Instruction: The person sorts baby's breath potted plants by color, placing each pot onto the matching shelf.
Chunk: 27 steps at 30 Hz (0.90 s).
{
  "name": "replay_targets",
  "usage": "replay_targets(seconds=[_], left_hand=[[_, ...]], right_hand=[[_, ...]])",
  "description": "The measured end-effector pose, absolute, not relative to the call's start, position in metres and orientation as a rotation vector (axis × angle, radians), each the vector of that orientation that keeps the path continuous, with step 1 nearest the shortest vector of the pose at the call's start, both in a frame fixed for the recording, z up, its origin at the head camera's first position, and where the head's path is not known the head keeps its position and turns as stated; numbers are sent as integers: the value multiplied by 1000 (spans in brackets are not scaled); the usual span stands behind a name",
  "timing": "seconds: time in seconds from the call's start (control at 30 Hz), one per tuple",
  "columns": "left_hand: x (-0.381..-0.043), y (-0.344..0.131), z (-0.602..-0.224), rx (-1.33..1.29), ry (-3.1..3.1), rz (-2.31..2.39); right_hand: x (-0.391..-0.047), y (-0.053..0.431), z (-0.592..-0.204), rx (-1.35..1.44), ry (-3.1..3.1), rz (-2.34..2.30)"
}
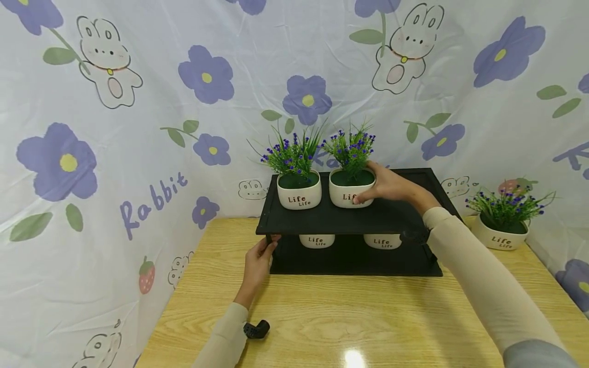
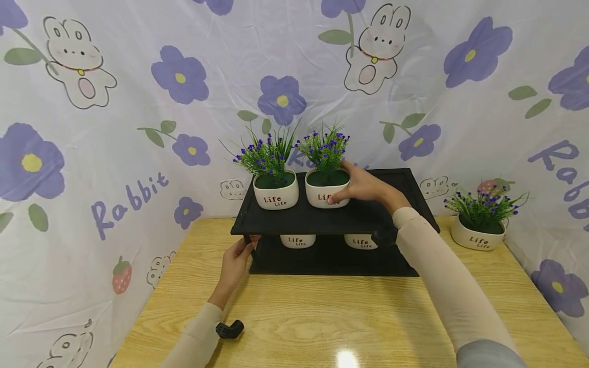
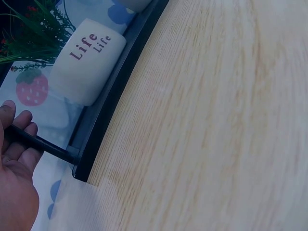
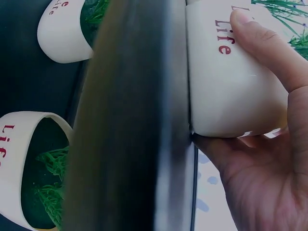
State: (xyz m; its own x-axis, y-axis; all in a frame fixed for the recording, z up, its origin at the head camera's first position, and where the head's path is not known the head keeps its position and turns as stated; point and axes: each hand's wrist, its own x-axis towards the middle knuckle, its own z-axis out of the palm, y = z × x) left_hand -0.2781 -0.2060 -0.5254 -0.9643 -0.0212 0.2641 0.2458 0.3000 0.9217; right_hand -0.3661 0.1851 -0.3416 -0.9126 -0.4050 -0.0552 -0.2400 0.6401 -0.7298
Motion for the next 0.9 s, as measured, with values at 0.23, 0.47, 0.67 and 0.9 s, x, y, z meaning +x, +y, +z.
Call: replay_targets(seconds=[0.23, 0.47, 0.67, 0.9], left_hand=[[-277, -206, -525, -214, -2330, -1733], [-278, -206, -526, -206, -2341, -1734], [-278, -206, -527, -216, -2334, -1740], [-272, -204, -516, -182, -2364, -1736]], right_hand=[[-364, 185, -342, -500, 2613, -1134], [-365, 186, -343, -501, 2584, -1162], [-366, 186, -344, -527, 2577, -1187], [-363, 187, -341, -549, 2593, -1169]])
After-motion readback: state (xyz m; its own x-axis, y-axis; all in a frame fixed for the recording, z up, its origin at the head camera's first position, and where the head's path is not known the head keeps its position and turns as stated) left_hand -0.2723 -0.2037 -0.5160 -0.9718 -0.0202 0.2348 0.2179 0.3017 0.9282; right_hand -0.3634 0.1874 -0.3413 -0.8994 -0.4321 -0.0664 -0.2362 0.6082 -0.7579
